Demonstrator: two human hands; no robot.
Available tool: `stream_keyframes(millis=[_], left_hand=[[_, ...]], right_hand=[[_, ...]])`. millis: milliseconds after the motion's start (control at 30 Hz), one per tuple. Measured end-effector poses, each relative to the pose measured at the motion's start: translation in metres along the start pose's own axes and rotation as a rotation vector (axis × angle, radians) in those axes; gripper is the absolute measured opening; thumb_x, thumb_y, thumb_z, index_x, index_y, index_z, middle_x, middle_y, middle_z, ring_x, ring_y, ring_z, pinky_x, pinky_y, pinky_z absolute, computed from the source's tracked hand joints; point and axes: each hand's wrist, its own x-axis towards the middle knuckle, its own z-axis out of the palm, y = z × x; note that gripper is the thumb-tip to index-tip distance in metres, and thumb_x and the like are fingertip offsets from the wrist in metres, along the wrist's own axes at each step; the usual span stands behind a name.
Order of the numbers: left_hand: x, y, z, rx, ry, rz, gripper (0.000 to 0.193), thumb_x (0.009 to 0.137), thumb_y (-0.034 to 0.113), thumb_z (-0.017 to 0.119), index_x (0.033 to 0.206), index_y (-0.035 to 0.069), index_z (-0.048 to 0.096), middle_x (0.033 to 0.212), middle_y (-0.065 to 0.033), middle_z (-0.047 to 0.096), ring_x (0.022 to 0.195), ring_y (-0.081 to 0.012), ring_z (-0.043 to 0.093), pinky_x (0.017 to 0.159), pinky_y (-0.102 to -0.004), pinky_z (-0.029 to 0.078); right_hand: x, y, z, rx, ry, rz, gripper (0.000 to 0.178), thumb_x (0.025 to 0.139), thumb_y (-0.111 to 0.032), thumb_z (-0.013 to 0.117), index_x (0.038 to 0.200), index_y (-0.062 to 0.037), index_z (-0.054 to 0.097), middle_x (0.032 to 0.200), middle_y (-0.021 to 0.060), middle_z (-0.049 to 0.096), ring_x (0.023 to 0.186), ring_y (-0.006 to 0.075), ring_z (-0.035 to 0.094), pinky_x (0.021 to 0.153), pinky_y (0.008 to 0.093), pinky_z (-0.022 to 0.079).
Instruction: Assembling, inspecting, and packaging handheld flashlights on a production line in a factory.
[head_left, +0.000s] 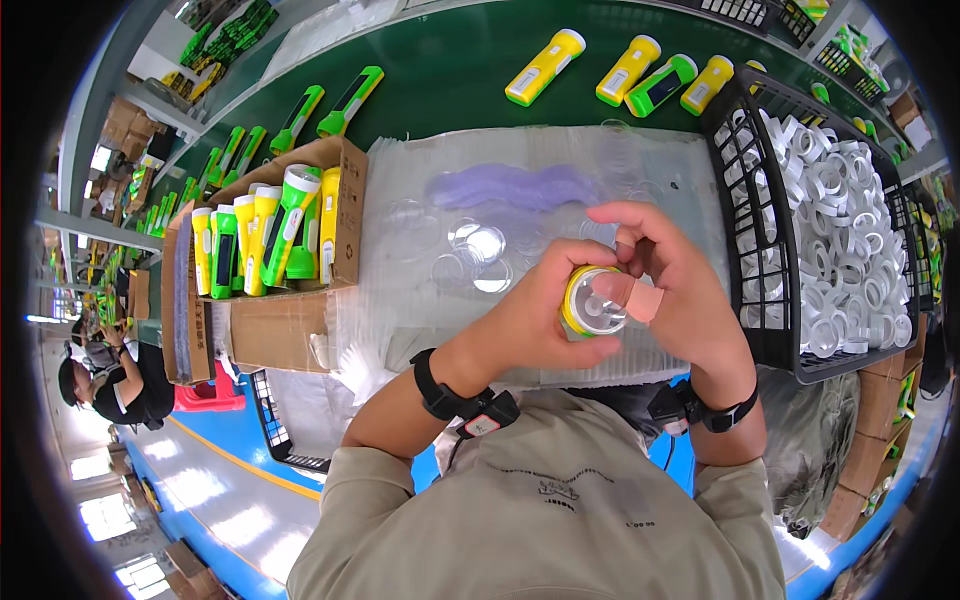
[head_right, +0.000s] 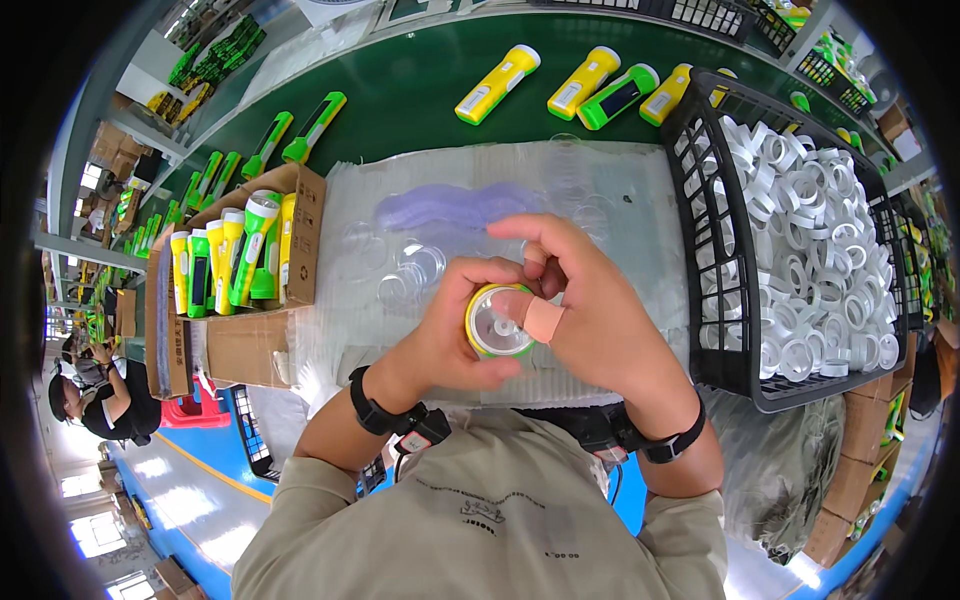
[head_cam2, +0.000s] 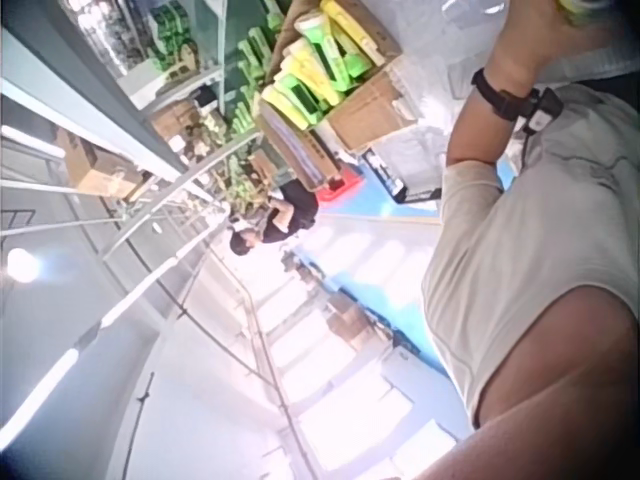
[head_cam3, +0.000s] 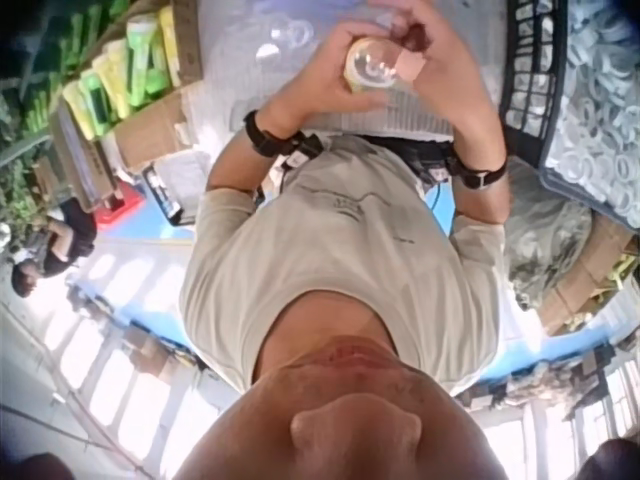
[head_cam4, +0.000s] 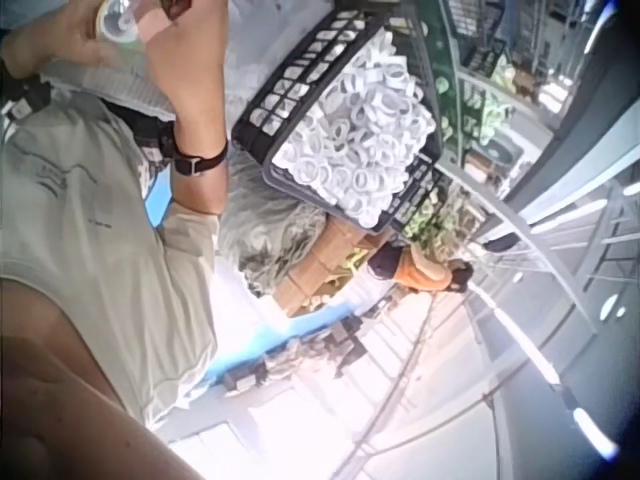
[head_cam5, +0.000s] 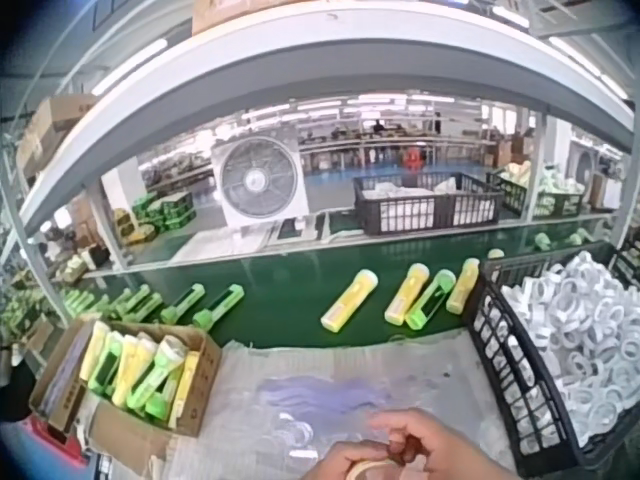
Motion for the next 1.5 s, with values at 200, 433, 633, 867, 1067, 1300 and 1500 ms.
stream_keyframes(millis=[200,433,633,867,1067,1300,1500], left_hand=[[-0.001,0.0,0.003,-0.074,0.018,0.0,0.059,0.075,0.011,0.068,0.12,0.007,0.03,0.116,-0.0155,0.045,0.109,-0.0247,0.047,0.093,-0.0411,0.039],[0.001,0.007,0.004,-0.092,-0.001,-0.053,0.057,0.074,0.007,0.067,0.117,0.01,0.03,0.11,-0.0156,0.048,0.104,-0.0248,0.049,0.091,-0.0401,0.039],[-0.001,0.001,-0.002,-0.161,-0.007,-0.116,0.073,0.066,0.021,0.082,0.118,0.007,0.034,0.115,-0.0104,0.044,0.106,-0.0185,0.047,0.089,-0.0323,0.04],[0.006,0.0,-0.001,-0.173,-0.074,0.003,0.058,0.078,0.025,0.069,0.12,0.01,0.032,0.108,-0.0141,0.047,0.101,-0.0227,0.047,0.086,-0.0372,0.039],[0.0,0.01,0.004,-0.153,-0.024,-0.068,0.054,0.078,0.014,0.061,0.121,0.008,0.029,0.111,-0.0149,0.044,0.102,-0.023,0.047,0.089,-0.0382,0.038],[-0.002,0.01,0.003,-0.104,-0.082,-0.081,0.063,0.075,0.018,0.069,0.123,0.007,0.029,0.114,-0.014,0.044,0.105,-0.0233,0.048,0.091,-0.0378,0.038],[-0.001,0.001,0.005,-0.145,-0.095,-0.032,0.066,0.072,0.017,0.074,0.123,0.01,0.032,0.114,-0.0132,0.046,0.105,-0.0254,0.05,0.091,-0.0399,0.038]], right_hand=[[0.0,0.0,-0.003,-0.049,-0.031,-0.068,0.048,0.074,-0.007,0.068,0.118,-0.0104,0.051,0.088,0.001,0.045,0.076,0.0121,0.042,0.07,0.0246,0.038],[-0.008,0.016,0.003,-0.014,-0.02,-0.164,0.048,0.074,-0.016,0.07,0.118,-0.0087,0.052,0.114,0.0099,0.045,0.103,0.0225,0.044,0.087,0.0332,0.038],[-0.023,0.014,-0.014,-0.494,-0.069,-0.537,0.029,0.077,-0.022,0.068,0.104,-0.0109,0.064,0.12,0.0141,0.049,0.113,0.0334,0.046,0.089,0.0382,0.041],[-0.037,0.001,-0.013,-0.277,0.276,-0.487,0.028,0.077,-0.008,0.068,0.104,-0.0041,0.063,0.072,0.003,0.05,0.066,0.0148,0.046,0.061,0.0271,0.038],[-0.035,-0.01,-0.005,-0.007,0.084,0.109,0.069,0.078,-0.004,0.066,0.138,-0.005,0.031,0.069,-0.0023,0.045,0.064,0.006,0.042,0.061,0.0203,0.036],[-0.022,0.01,-0.011,-0.075,-0.002,-0.02,0.08,0.074,-0.014,0.073,0.14,-0.0088,0.028,0.095,0.0048,0.048,0.084,0.0139,0.046,0.081,0.0309,0.041],[-0.015,0.004,-0.009,0.052,-0.123,0.133,0.082,0.073,-0.018,0.074,0.14,-0.0113,0.027,0.114,0.0088,0.043,0.101,0.02,0.045,0.093,0.0388,0.038]])
